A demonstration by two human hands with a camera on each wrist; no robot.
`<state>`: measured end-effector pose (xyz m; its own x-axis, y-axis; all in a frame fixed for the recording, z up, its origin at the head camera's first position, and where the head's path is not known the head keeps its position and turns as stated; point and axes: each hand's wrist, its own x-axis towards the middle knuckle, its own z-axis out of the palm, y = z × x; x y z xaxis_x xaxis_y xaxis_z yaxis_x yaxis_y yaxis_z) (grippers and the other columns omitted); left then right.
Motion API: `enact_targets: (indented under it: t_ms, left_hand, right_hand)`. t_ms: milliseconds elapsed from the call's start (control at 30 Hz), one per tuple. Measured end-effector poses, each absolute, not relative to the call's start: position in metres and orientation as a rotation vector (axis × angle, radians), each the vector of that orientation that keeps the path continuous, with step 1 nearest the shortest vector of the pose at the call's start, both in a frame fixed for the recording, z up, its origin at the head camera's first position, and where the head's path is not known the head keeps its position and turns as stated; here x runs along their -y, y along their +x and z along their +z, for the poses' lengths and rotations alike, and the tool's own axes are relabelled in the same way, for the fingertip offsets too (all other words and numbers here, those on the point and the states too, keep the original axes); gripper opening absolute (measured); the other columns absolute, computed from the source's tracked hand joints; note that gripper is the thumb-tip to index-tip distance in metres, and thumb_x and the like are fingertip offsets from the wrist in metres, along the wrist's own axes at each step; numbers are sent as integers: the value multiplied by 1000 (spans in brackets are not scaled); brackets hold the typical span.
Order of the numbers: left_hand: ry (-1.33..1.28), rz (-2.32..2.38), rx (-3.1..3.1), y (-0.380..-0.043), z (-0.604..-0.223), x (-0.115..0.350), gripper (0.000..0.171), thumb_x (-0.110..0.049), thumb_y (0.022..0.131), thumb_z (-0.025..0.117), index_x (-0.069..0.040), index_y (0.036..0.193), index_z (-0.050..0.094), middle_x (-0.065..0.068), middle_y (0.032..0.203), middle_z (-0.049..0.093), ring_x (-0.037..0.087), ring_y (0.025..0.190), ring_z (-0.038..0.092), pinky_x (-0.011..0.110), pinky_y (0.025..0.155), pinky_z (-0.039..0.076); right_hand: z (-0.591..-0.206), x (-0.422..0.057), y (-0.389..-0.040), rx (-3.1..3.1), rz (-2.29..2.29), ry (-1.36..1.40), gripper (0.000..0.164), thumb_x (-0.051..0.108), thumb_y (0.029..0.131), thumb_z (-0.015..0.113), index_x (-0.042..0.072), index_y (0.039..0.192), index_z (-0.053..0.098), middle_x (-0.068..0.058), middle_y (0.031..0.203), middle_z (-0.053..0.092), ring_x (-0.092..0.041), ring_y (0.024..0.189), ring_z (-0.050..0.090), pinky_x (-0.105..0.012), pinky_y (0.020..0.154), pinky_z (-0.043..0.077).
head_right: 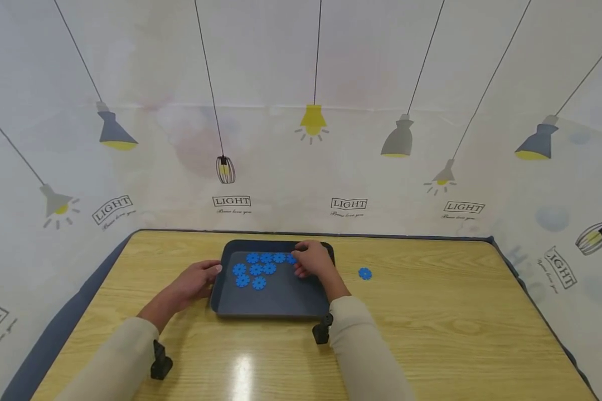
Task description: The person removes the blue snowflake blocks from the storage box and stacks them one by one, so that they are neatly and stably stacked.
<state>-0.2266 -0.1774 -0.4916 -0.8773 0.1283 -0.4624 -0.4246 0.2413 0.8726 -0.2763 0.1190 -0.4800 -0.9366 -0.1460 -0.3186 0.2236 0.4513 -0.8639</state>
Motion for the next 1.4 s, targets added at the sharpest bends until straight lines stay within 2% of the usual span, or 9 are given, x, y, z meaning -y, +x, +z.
enact_targets:
  t_ms: [367,733,1000,1067,1133,1167,1233,1267,1400]
  left_hand:
    - [-263,1690,-2066,-229,-496,180,50,-23,106,39,2,149,31,26,143,45,37,130,48,46,100,49]
    - [-253,1664,-2089,-229,-497,180,49,-23,106,39,2,148,32,26,143,46,38,129,48,47,100,50]
    - [-250,1680,-2084,-228,-494,179,49,-24,106,40,3,147,35,25,141,48,36,128,49,47,100,49]
    - [-256,1677,-2086,-228,-494,178,49,-24,106,40,3,147,34,25,141,48,36,128,49,47,100,49]
    - [-261,1680,-2082,-228,-494,179,49,-24,106,40,3,147,34,25,142,48,36,128,49,47,100,49]
    - [-252,1679,-2081,-228,-495,179,50,-24,106,39,3,147,33,26,142,47,37,128,49,47,100,49]
    - [-249,1683,-2077,-228,-496,179,50,-24,106,40,3,147,33,26,142,47,37,128,49,46,99,50]
    - [-252,1688,-2074,-228,-496,179,50,-24,106,40,3,147,34,25,142,47,36,127,49,46,99,50]
    - [-243,1692,-2071,-229,-498,179,49,-24,106,40,2,147,34,25,141,48,36,127,50,45,98,51]
  right_hand:
    - [-491,-107,-280,-2351,-1417,104,35,12,97,59,0,130,57,-9,71,65,-16,55,64,-30,53,58]
    - [-494,-100,-279,-2401,-1352,181,31,1,90,63,2,121,58,-8,66,62,-14,48,59,-27,46,55]
    - [-491,-97,-278,-2494,-1218,207,40,1,88,64,-7,126,54,-7,62,62,-13,45,58,-28,46,55]
    - [-490,-99,-277,-2506,-1186,214,29,3,89,65,-9,115,61,-6,58,60,-13,43,57,-27,45,55]
    - [-490,-100,-275,-2527,-1148,212,16,7,89,67,-7,95,68,-4,54,58,-12,42,55,-26,43,53]
    - [-490,-101,-274,-2539,-1126,213,15,10,89,68,-4,84,68,-3,52,57,-12,41,54,-25,42,51]
    - [-489,-103,-273,-2561,-1090,213,29,14,89,69,3,63,62,-2,50,55,-12,41,53,-23,41,48]
    - [-488,-103,-272,-2573,-1073,214,34,16,89,70,7,58,59,-2,49,55,-12,41,52,-23,41,47]
    - [-486,-106,-268,-2592,-1037,196,41,21,91,69,12,54,53,-2,51,56,-13,42,51,-23,41,45]
